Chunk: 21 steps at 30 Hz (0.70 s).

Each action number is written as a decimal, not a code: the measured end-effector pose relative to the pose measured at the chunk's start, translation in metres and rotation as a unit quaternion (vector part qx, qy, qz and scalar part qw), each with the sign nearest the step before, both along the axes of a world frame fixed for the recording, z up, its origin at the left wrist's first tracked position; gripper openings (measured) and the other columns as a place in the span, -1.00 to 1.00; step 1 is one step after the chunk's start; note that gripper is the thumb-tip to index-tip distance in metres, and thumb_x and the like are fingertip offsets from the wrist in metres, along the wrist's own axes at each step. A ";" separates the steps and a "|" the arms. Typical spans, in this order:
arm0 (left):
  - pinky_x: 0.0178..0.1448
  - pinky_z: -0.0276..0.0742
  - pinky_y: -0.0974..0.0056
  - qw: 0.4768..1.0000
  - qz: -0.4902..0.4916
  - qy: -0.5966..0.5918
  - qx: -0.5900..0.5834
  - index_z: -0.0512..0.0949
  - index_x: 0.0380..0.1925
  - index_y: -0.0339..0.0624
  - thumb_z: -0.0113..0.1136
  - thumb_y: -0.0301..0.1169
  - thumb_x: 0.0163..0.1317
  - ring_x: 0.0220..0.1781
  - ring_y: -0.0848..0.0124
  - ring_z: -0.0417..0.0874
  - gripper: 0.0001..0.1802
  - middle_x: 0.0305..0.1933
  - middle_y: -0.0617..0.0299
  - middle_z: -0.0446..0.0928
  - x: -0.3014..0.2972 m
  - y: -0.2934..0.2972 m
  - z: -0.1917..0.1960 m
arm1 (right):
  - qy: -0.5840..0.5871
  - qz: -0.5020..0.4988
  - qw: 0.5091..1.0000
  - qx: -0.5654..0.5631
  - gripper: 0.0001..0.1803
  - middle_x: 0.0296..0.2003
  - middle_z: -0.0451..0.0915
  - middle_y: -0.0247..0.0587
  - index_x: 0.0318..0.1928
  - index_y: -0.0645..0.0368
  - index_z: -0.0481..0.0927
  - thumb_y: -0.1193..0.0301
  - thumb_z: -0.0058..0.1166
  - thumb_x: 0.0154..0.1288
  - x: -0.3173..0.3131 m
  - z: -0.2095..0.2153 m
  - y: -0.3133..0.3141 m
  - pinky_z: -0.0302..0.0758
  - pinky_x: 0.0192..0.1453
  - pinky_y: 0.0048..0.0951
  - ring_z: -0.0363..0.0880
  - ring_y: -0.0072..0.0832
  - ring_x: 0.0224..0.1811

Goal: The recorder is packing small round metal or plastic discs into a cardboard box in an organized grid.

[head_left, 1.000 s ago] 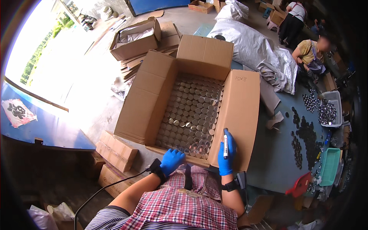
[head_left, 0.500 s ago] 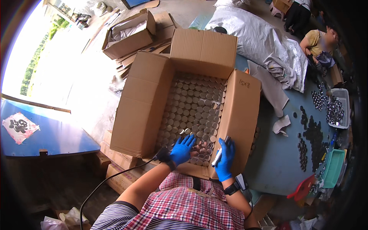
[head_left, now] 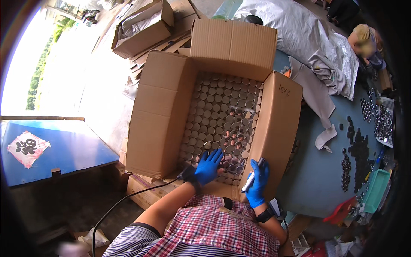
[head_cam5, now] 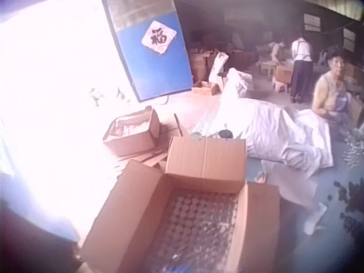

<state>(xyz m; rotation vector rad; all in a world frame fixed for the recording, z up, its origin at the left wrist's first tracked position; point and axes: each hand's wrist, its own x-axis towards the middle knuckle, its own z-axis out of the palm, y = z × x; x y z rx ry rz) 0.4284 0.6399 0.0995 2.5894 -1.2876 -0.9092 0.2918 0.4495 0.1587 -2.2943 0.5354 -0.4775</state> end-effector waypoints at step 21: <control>0.61 -0.12 -0.08 0.997 0.070 0.029 0.021 0.04 0.49 -0.25 0.09 0.00 0.32 0.64 0.10 -0.11 -0.12 0.63 0.04 -0.15 0.013 0.013 -0.005 | 0.001 -0.010 1.000 -0.010 -0.41 0.22 0.35 0.18 0.26 0.05 0.48 0.68 0.07 0.19 0.002 0.007 0.003 0.31 0.33 -0.05 0.35 0.09 0.27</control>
